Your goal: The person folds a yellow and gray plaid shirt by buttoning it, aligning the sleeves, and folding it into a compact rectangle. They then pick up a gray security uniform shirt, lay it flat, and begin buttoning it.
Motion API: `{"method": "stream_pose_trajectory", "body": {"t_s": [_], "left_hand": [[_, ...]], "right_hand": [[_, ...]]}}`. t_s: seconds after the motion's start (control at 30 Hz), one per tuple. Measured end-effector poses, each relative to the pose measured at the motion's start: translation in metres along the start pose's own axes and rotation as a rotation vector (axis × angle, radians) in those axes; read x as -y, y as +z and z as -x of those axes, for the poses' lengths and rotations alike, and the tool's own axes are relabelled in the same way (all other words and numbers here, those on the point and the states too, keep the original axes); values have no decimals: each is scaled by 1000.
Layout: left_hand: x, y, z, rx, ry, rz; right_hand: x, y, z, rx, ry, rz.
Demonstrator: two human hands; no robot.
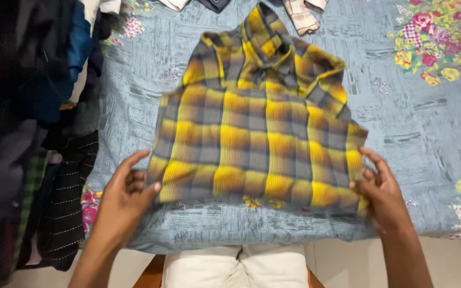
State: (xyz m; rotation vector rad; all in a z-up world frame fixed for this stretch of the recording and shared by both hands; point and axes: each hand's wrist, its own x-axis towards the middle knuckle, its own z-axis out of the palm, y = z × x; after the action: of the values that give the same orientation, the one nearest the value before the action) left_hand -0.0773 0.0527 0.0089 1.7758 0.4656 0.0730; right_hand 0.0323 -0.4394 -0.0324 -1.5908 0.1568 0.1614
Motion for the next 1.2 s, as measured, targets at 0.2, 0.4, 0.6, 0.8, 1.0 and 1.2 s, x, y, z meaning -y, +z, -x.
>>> {"method": "stream_pose_trajectory", "body": {"t_s": [0.2, 0.4, 0.6, 0.8, 1.0, 1.2], "left_hand": [[-23, -8, 10, -219, 372, -857], [-41, 57, -114, -259, 898, -646], [-72, 115, -258, -290, 704, -749], [-62, 110, -305, -68, 416, -778], [-55, 102, -338, -7, 552, -632], [-95, 78, -274, -64, 1033, -504]], "right_hand": [[24, 5, -3, -122, -310, 661], [49, 27, -149, -138, -765, 877], [39, 62, -255, -6, -665, 1038], [53, 82, -254, -83, -407, 1023], [92, 86, -272, 194, -275, 989], [110, 74, -203, 3, -861, 1098]]}}
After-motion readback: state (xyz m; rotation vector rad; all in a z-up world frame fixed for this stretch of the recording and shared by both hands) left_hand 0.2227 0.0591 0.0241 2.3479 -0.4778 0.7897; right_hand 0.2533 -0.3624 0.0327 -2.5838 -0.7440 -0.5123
